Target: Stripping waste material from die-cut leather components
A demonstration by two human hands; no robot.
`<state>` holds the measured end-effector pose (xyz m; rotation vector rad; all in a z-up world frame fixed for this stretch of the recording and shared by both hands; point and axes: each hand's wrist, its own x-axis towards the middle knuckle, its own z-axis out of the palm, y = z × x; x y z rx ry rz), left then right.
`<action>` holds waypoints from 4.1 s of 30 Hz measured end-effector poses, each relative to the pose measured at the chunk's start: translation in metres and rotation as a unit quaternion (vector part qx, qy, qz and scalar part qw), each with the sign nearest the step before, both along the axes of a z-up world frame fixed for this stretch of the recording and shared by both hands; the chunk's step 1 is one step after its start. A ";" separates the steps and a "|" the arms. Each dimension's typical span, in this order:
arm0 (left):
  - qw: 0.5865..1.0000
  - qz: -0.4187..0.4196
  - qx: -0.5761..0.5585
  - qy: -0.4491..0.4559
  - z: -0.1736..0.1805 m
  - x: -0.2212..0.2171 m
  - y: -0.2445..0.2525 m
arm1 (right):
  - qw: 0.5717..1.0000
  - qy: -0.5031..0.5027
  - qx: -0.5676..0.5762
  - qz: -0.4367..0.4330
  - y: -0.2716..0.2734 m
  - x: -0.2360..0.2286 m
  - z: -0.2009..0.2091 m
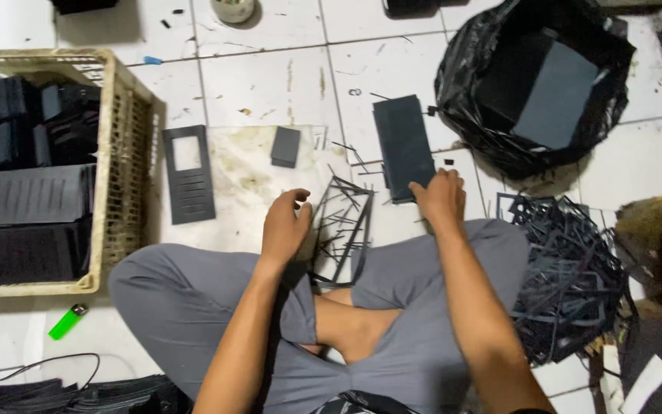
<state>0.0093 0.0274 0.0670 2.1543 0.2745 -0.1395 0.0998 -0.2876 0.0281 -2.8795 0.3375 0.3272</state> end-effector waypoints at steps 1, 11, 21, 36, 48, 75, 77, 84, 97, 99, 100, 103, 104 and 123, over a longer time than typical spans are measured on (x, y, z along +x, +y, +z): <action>1.000 -0.005 0.000 0.002 -0.013 0.000 -0.006 | 1.000 0.002 0.000 -0.005 0.000 -0.001 -0.002; 0.952 -0.250 0.174 -0.001 -0.017 -0.002 -0.018 | 0.997 -0.042 0.004 -0.061 0.005 0.004 -0.018; 0.997 -0.051 -0.020 -0.062 0.013 -0.001 -0.015 | 0.909 -0.349 0.227 0.000 0.042 -0.018 0.067; 0.709 0.150 -0.650 0.228 -0.087 -0.002 -0.004 | 0.780 -0.356 0.203 0.472 0.175 -0.139 0.077; 0.669 0.031 -0.736 0.095 -0.005 -0.001 -0.006 | 0.875 -0.335 0.320 0.142 0.137 -0.103 0.073; 0.865 0.181 -0.421 0.204 -0.060 0.008 -0.011 | 0.814 -0.377 0.335 0.288 0.210 0.010 0.065; 0.853 0.199 -0.430 0.218 -0.083 0.010 -0.009 | 0.828 -0.338 0.294 0.338 0.204 0.018 0.032; 0.880 0.225 -0.389 0.153 -0.058 0.014 -0.006 | 0.911 -0.195 0.318 0.178 0.159 -0.013 0.006; 0.905 0.098 -0.400 0.104 -0.041 -0.001 -0.027 | 0.882 -0.048 0.468 0.036 0.102 -0.067 0.022; 0.925 0.050 -0.366 0.089 -0.038 -0.007 -0.027 | 0.833 -0.091 0.539 -0.089 0.107 -0.064 0.028; 0.925 0.048 -0.365 0.090 -0.033 -0.010 -0.026 | 0.832 -0.091 0.540 -0.091 0.102 -0.059 0.029; 0.931 0.041 -0.348 0.102 -0.017 -0.014 -0.025 | 0.851 -0.107 0.506 -0.093 0.096 -0.053 0.037; 0.914 0.049 -0.384 0.120 -0.011 -0.014 -0.026 | 0.861 -0.115 0.493 -0.041 0.100 -0.056 0.044; 0.990 -0.074 -0.116 0.034 0.016 -0.009 -0.017 | 0.884 0.046 0.454 0.101 0.112 -0.072 -0.019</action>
